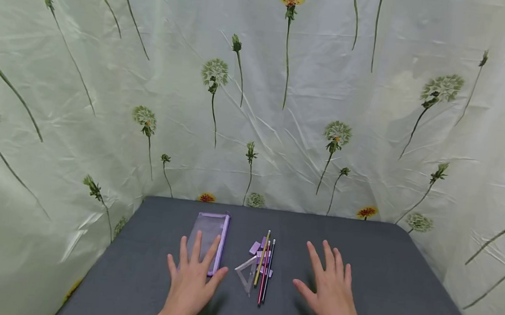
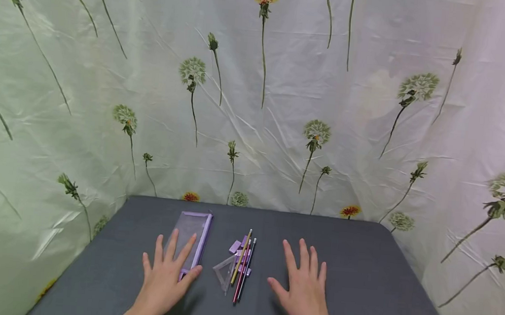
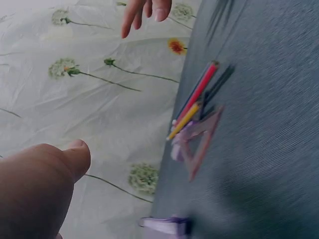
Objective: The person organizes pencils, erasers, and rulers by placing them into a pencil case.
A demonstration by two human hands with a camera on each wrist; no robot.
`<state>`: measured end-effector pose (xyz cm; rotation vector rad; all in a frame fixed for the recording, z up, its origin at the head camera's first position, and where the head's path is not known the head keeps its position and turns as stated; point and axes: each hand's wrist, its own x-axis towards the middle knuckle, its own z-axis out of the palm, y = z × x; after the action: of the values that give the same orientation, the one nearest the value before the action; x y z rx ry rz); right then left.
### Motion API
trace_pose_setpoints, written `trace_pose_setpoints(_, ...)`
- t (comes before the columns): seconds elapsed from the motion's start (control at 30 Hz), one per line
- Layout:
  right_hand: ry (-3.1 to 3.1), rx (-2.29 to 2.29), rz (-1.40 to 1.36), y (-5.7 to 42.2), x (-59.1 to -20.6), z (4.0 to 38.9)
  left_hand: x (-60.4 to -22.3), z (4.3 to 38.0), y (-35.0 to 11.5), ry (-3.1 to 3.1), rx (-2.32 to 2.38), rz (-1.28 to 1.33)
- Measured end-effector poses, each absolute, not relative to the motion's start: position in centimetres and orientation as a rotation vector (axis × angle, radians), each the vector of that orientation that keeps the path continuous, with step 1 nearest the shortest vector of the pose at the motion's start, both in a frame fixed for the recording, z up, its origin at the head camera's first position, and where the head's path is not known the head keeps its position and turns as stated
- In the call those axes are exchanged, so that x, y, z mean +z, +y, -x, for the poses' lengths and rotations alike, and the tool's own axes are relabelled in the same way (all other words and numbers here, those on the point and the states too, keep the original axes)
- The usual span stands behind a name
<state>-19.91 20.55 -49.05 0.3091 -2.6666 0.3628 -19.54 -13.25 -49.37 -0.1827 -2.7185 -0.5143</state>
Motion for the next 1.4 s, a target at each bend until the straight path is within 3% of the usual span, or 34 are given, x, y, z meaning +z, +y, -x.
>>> trace_pose_setpoints(0.7, -2.778, 0.884, -0.366, 18.5, -47.2, 24.1, -45.7, 26.8, -13.1, -2.823, -0.756, 0.176)
trace_pose_setpoints(0.97, -2.756, 1.181, -0.306, 17.4, -48.1, 25.4, -46.6, 28.1, -13.6, -2.901, -0.84, 0.058)
trace_pose_setpoints(1.4, -2.756, 1.396, -0.428, 15.7, -49.9, 26.5, -48.9, 28.7, -13.3, -2.921, -0.819, -0.013)
